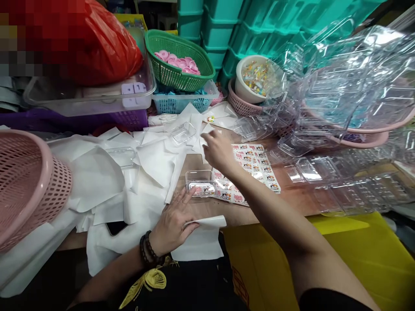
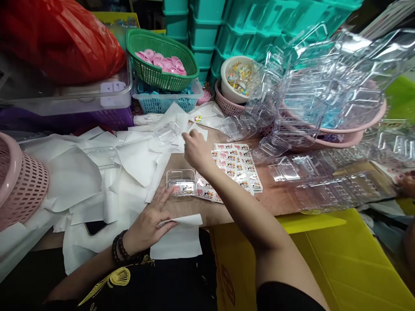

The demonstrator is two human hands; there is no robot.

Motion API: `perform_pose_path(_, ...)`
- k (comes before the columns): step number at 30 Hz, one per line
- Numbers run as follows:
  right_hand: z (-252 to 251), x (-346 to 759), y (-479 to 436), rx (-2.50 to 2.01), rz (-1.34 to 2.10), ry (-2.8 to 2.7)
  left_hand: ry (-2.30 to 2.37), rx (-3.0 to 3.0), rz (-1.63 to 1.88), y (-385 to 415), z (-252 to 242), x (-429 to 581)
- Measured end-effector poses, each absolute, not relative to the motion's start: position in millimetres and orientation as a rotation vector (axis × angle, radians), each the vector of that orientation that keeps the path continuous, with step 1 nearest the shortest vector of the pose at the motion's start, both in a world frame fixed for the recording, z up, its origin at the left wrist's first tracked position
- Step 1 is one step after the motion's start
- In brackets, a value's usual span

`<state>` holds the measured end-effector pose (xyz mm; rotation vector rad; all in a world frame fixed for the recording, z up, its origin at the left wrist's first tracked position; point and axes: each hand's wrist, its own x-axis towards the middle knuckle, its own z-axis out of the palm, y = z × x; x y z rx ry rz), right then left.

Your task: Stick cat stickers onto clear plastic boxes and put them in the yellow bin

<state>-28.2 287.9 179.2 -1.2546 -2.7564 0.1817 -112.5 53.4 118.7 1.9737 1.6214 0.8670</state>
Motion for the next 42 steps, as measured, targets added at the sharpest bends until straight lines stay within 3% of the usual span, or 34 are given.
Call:
perform_pose_path(3,166.2,-72.3,316.5,-0.986,0.070,-2.956,1.595,1.927,0.910,51.8,115.4,-112.7)
perform_pose_path(6,165.5,-76.2,320.1,-1.007,0.083,-2.917,1.558,1.850,0.955,49.9,113.7,-114.8)
perform_pose_path(8,168.3,-52.5,309.2,-1.123,0.333,-2.714,1.535,1.769,0.962,49.0,113.3,-117.0)
perform_pose_path(13,160.8,38.9,253.0,-1.209,1.355,-1.969,1.467,1.575,0.949,49.3,114.8,-121.9)
perform_pose_path(16,145.0,67.9,218.9,-1.085,1.558,-1.794,1.439,1.481,0.939,49.8,116.2,-121.9)
perform_pose_path(24,107.6,36.6,194.8,-1.021,1.083,-1.985,1.444,1.424,0.926,47.4,123.7,-118.2)
perform_pose_path(28,123.4,42.9,207.0,-1.102,1.003,-1.832,1.454,1.485,0.914,35.9,136.7,-127.6)
perform_pose_path(33,198.1,197.5,198.0,-1.219,1.160,-1.372,1.422,1.319,1.011,25.3,127.8,-138.8)
perform_pose_path(36,214.8,330.2,162.9,-1.518,1.135,-1.170,1.451,0.964,1.023,34.0,115.5,-125.9)
perform_pose_path(38,193.2,396.5,135.6,-1.767,1.219,-1.159,1.453,0.707,1.019,44.1,112.3,-110.1)
perform_pose_path(42,100.8,441.0,94.9,-1.949,1.116,-1.077,1.490,0.413,1.095,70.4,114.5,-89.1)
